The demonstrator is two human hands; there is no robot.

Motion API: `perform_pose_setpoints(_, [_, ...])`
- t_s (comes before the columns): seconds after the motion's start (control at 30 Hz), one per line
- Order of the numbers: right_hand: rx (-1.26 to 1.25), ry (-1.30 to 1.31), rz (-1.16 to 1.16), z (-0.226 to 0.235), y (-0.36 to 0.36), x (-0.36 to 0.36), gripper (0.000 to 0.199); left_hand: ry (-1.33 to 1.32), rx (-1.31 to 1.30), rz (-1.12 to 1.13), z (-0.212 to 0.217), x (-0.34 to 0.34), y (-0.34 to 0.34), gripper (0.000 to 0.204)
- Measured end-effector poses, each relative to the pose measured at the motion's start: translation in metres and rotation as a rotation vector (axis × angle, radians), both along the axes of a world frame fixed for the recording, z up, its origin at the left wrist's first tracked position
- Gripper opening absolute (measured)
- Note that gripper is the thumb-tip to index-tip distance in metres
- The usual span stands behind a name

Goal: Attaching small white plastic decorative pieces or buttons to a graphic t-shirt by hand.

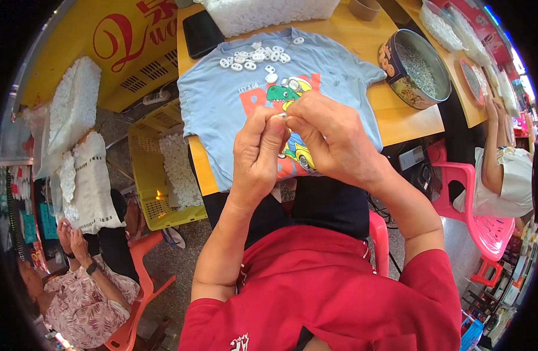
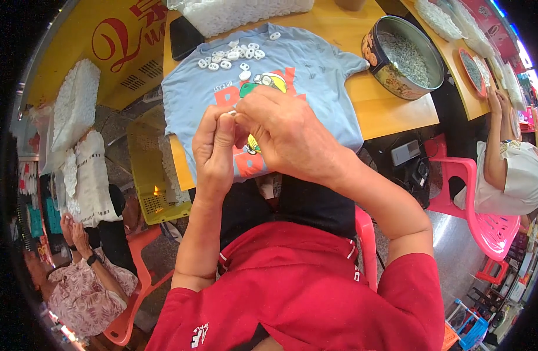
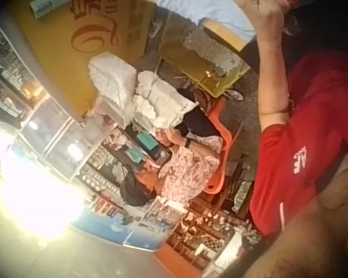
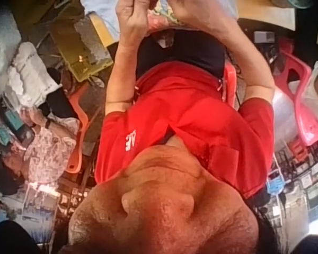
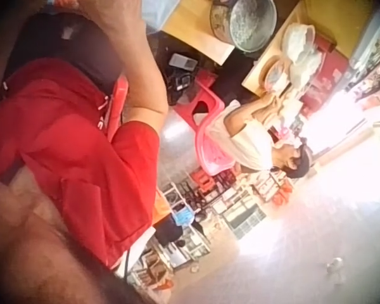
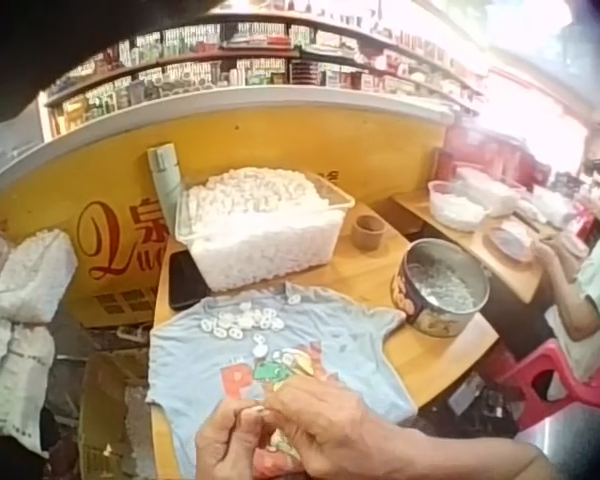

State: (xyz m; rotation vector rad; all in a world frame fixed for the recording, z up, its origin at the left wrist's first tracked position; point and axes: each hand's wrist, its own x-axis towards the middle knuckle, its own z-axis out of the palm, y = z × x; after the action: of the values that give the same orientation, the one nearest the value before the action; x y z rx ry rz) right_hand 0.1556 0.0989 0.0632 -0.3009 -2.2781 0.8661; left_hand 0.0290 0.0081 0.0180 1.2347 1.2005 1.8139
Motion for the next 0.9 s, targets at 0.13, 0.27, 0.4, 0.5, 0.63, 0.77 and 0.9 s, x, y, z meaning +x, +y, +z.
perform_pose_setpoints(0.13, [0.036, -0.069, 0.003, 0.003, 0.006, 0.004, 0.009, -0.109, -0.105, -0.059, 0.003, -0.005, 0.000, 0.019])
perform_pose_setpoints(0.27, [0.146, -0.114, 0.079, 0.019, 0.018, 0.011, 0.011, -0.162, -0.077, -0.111, 0.006, -0.006, -0.002, 0.021])
perform_pose_setpoints(0.4, [0.312, -0.198, 0.085, 0.027, 0.023, 0.015, 0.013, -0.143, -0.048, -0.143, 0.009, -0.007, -0.003, 0.021])
perform_pose_setpoints(0.5, [0.375, -0.209, 0.112, 0.029, 0.023, 0.016, 0.013, -0.138, -0.044, -0.149, 0.013, -0.005, -0.006, 0.022])
perform_pose_setpoints(0.63, [0.433, -0.202, 0.134, 0.032, 0.023, 0.015, 0.015, -0.074, -0.033, -0.160, 0.016, -0.005, -0.009, 0.022])
perform_pose_setpoints(0.77, [0.474, -0.105, 0.198, 0.031, 0.023, 0.013, 0.017, -0.072, -0.030, -0.209, 0.017, -0.006, -0.010, 0.021])
perform_pose_setpoints(0.9, [0.399, -0.111, 0.277, 0.030, 0.023, 0.017, 0.018, -0.096, -0.033, -0.274, 0.013, -0.005, -0.011, 0.020])
